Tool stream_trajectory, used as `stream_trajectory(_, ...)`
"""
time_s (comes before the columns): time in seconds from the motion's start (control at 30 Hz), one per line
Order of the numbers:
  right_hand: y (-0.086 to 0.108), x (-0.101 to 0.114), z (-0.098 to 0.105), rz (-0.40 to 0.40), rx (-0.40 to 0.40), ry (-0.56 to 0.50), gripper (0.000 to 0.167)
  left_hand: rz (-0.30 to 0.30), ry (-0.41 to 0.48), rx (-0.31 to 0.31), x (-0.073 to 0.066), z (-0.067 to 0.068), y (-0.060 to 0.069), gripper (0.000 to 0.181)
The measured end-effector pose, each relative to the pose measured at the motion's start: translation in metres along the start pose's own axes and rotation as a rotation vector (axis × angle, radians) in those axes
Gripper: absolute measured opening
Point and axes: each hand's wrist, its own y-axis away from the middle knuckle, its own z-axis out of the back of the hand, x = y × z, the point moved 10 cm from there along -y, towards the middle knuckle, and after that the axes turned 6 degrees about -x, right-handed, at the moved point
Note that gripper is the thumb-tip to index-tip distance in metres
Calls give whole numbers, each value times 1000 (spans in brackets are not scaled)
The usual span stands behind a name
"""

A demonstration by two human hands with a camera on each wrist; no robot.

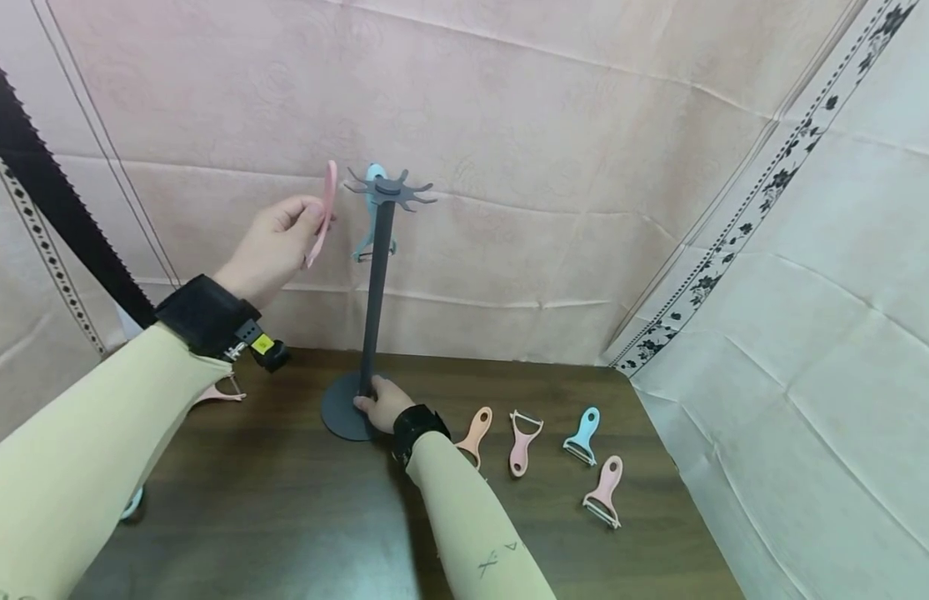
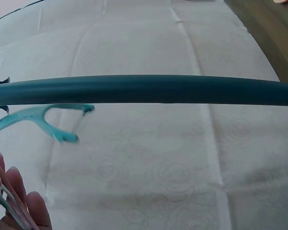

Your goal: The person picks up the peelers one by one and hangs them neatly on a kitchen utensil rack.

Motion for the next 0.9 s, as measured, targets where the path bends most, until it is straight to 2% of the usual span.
stream_trajectory(0.2, -1, -1, -1, -2, 1, -2, 16, 43, 39, -10, -3, 0, -3, 35)
stream_trajectory(0.5, 2, 3, 0, 10, 1, 3, 16, 65, 78, -17, -6, -2, -5, 37)
stream_trajectory(0.9, 5, 7, 1, 26, 2, 13, 16, 60, -7, 6, -6, -7, -6, 38)
